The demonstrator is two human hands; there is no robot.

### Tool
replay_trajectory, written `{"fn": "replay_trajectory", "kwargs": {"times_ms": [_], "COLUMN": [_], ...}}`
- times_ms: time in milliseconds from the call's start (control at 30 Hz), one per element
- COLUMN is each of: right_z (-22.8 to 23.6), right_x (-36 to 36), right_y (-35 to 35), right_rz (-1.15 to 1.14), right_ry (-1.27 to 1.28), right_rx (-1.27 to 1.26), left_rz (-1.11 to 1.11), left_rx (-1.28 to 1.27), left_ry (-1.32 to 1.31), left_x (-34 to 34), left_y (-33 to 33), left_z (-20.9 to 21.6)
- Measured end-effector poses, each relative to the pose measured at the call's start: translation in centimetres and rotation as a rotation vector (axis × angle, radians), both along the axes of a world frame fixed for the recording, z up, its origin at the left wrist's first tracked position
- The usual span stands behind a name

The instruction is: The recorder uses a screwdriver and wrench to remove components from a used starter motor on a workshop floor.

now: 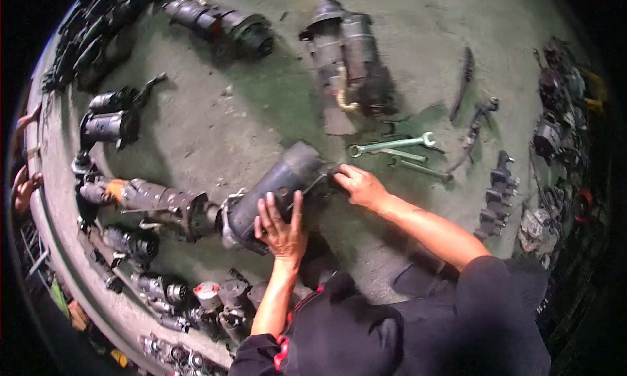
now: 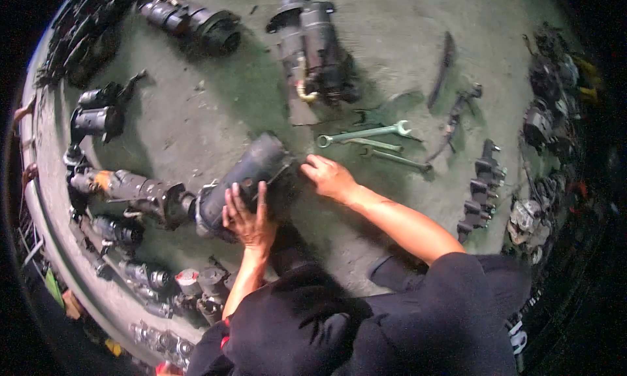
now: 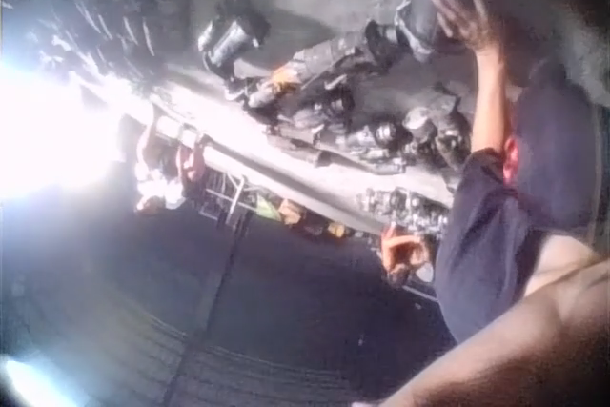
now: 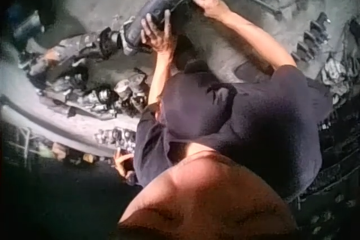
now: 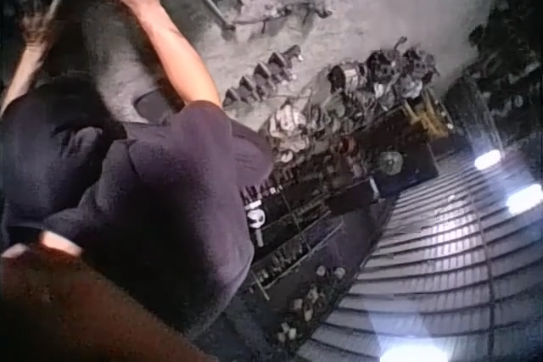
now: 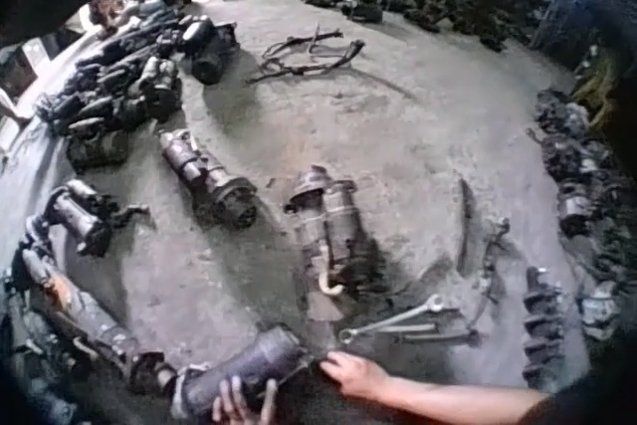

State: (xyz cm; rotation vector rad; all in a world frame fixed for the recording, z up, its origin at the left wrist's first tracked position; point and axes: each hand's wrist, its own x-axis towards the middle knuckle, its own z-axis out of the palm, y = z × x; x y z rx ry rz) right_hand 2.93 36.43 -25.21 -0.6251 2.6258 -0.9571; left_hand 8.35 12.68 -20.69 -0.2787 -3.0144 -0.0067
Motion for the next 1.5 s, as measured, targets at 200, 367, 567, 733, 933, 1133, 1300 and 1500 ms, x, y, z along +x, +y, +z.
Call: {"fn": "replay_trajectory", "kwargs": {"times_ms": [200, 367, 567, 733, 933, 1133, 1300, 1500], "right_z": [1.4, 2.3, 1.6, 0.8, 1.2, 0.4, -1.8, -0.8], "right_x": [-0.4, -1.7, -1.5, -0.8, -1.6, -1.5, -0.8, -1.6], "right_y": [-0.6, 0.2, -1.4, -0.9, -1.3, 0.1, 0.4, 0.3], "right_rz": [-0.239, -0.381, -0.571, -0.577, -0.351, -0.213, -0.243, -0.176], "right_ry": [-0.049, -0.055, -0.373, -0.430, -0.645, -0.799, -0.886, -0.823], "right_rx": [-0.212, -0.347, -0.602, -0.484, -0.603, -0.587, -0.691, -0.552], "left_rz": [0.017, -0.008, 0.039, 0.059, 0.197, 0.237, 0.227, 0.243], "left_rx": [0.041, 0.047, 0.066, 0.139, 0.186, 0.259, 0.274, 0.291], "left_ry": [-0.081, -0.117, -0.152, -0.177, -0.159, -0.178, -0.141, -0.154], "left_x": [-1.1, -1.6, -0.8, -2.0, -5.8, -6.3, -6.6, -6.7], "left_y": [-1.0, 0.7, -0.3, -0.1, -3.2, -2.8, -2.7, -2.8], "left_z": [2.2, 2.8, 3.1, 3.9, 3.1, 3.1, 2.7, 3.1]}}
